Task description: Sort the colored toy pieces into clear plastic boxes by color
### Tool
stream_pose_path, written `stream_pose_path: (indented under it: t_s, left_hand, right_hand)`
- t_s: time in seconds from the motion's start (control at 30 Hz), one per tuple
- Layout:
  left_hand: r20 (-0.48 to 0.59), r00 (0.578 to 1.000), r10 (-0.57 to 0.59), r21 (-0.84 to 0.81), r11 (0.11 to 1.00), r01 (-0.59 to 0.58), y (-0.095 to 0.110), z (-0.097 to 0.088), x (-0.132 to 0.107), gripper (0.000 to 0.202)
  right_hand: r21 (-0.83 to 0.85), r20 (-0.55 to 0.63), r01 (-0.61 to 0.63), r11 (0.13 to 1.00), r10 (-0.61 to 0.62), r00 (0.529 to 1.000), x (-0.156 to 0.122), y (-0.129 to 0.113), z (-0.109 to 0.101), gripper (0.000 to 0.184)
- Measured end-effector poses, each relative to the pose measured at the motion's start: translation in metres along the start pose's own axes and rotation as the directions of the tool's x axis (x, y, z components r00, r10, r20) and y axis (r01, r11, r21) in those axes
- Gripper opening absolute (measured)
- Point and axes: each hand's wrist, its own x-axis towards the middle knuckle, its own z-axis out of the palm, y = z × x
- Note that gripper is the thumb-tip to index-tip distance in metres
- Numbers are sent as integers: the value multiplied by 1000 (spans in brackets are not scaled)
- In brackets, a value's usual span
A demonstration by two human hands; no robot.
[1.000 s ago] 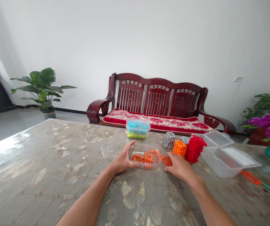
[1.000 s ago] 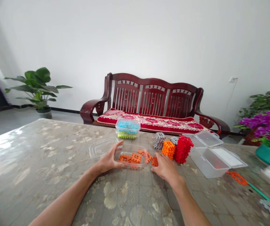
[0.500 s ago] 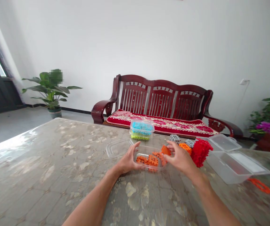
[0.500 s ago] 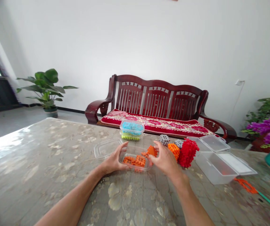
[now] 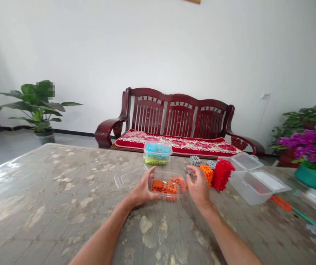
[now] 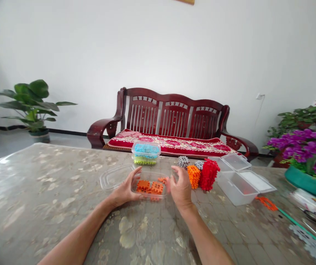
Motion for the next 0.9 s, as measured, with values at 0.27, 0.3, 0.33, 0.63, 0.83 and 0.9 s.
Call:
stream_pose_path:
  t_s: [0.27, 0.3, 0.33, 0.63, 0.83, 0.9]
  left_hand:
    - [-1, 1000, -27, 4, 1000, 27, 2, -1, 0, 115]
    - [-3, 999, -35, 7, 999, 35, 3, -1, 0, 116]
    - [-4, 999, -43, 11, 999, 43, 3, -1, 0, 116]
    - [12, 998, -62, 48, 997, 62, 1, -2, 1, 117]
    - [11, 998, -61, 6, 998, 61, 1, -1, 1, 116]
    - [12, 998, -64, 12, 998, 64, 3, -1, 0, 117]
  right_hand:
    - [-96, -141, -462, 882, 447, 883, -25, 70, -40, 56]
    - [-131, -141, -474, 871, 457, 878, -25, 70, -42, 57]
    - [-167, -152, -483, 860, 461, 874, -24, 69, -43, 58]
    - [-428, -134, -278, 860, 244, 960, -2, 51, -43, 57]
    - [-326, -129, -462, 825, 445, 886, -16, 53, -38, 53]
    - [-292, -118, -527, 798, 517, 848, -24, 59, -38, 55]
